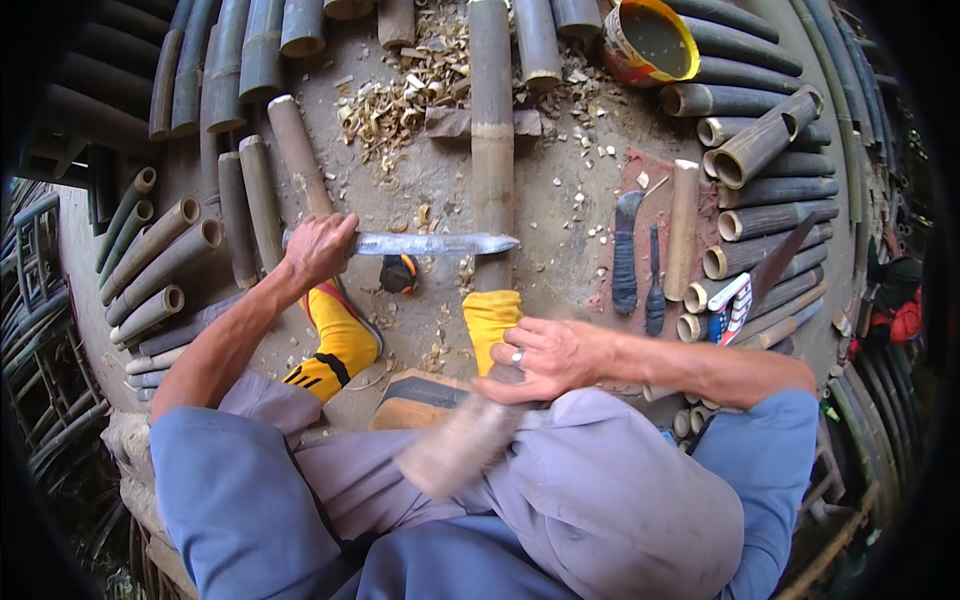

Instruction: The person measures a bamboo section with a tape measure, cuts it with a saw, and carves a rectangular hole into the side of the tube using a machete and a wood block as a mallet.

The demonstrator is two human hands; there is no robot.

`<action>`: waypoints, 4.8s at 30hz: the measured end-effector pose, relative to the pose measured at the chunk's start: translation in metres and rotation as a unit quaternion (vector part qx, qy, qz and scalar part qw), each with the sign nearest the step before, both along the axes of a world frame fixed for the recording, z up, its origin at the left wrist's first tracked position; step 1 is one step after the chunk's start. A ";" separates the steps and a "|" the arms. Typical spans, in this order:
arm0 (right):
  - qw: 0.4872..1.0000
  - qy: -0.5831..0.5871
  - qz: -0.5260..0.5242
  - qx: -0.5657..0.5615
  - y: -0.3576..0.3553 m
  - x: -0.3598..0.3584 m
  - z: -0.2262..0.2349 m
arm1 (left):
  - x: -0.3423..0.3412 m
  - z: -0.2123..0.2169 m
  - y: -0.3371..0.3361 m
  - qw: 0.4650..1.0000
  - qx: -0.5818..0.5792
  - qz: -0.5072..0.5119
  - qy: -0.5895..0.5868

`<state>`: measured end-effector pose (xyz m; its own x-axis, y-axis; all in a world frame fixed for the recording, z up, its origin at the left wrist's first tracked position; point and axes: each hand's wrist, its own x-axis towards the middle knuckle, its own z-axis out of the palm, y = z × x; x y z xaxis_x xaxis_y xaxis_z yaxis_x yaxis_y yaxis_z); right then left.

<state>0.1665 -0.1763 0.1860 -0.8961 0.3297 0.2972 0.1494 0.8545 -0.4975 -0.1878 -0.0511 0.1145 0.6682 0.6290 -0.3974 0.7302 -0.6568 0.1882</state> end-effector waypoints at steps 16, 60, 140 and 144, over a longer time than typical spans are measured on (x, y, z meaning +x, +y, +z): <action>0.954 -0.238 -0.149 -0.104 0.042 0.016 -0.006 | 0.007 -0.004 0.016 0.999 0.026 -0.013 -0.020; 0.697 0.041 -0.568 -0.436 0.002 0.022 -0.008 | 0.025 0.023 0.074 0.981 -0.146 0.130 0.012; 0.525 0.188 -0.760 -0.335 -0.013 0.029 -0.032 | 0.218 0.054 -0.067 0.836 -0.121 0.319 -0.429; 0.479 0.068 -0.838 -0.253 0.064 0.129 -0.047 | 0.183 -0.001 -0.065 0.802 -0.154 0.463 -0.344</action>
<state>0.2955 -0.1122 0.1387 0.7693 0.6124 -0.1820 0.3517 -0.6437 -0.6797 -0.0045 -0.1165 0.1132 0.1002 0.9248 -0.3671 0.5317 0.2621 0.8054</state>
